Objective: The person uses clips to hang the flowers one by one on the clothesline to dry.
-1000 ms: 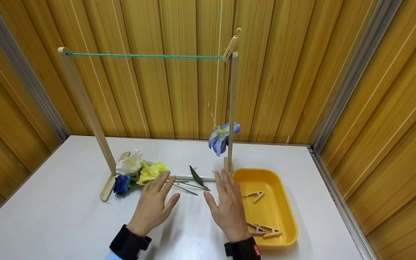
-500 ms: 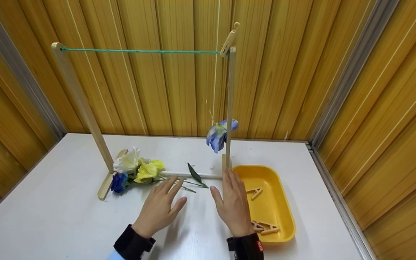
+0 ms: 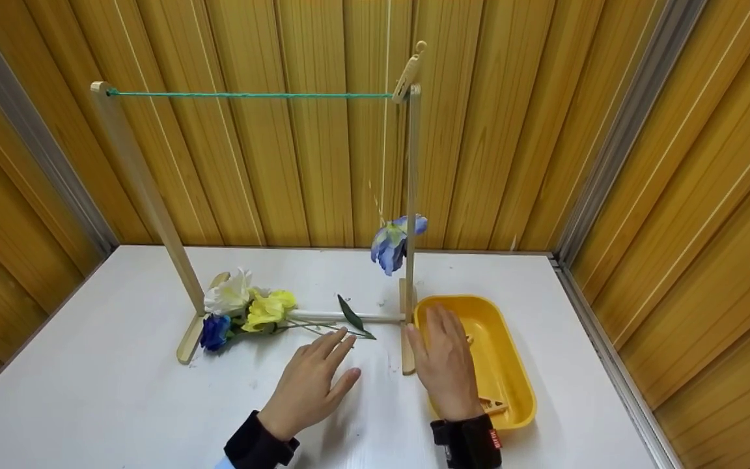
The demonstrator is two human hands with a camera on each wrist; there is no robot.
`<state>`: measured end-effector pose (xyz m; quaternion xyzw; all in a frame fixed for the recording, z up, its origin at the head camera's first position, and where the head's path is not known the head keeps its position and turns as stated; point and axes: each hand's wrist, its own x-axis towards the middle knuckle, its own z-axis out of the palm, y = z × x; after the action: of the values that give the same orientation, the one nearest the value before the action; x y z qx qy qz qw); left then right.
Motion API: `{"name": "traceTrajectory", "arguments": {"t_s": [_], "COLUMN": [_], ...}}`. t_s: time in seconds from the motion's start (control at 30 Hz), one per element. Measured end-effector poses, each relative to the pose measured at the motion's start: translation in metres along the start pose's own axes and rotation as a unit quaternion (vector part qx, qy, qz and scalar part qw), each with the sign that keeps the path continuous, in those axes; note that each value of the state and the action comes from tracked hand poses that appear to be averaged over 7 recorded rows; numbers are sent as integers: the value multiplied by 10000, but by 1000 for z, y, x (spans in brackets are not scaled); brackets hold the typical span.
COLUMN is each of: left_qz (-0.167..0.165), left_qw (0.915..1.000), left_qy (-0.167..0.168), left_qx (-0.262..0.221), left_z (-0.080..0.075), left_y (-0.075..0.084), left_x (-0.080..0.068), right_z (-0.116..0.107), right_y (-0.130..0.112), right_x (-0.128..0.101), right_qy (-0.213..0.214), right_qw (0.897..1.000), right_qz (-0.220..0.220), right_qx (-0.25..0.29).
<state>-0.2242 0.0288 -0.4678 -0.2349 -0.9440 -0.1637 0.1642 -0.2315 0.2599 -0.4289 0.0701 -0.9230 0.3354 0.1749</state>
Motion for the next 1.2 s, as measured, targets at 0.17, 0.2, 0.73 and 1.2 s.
{"name": "traceTrajectory", "arguments": {"t_s": [0.17, 0.2, 0.73, 1.2], "left_qz": [168, 206, 695, 817], "left_qw": [9998, 9997, 9974, 9953], "left_qy": [58, 79, 111, 223], "left_qx": [103, 119, 179, 464], "left_z": [2, 4, 19, 22], "left_y": [12, 15, 44, 47], "left_x": [4, 5, 20, 22], "right_z": [-23, -26, -40, -18], "right_y": [0, 1, 20, 69], "right_x": [3, 5, 45, 60], "right_qy": [-277, -282, -2001, -2648], "right_qw": [9993, 9992, 9689, 9314], "right_qz": [5, -62, -571, -824], "right_qx": [-243, -289, -1339, -2357]}}
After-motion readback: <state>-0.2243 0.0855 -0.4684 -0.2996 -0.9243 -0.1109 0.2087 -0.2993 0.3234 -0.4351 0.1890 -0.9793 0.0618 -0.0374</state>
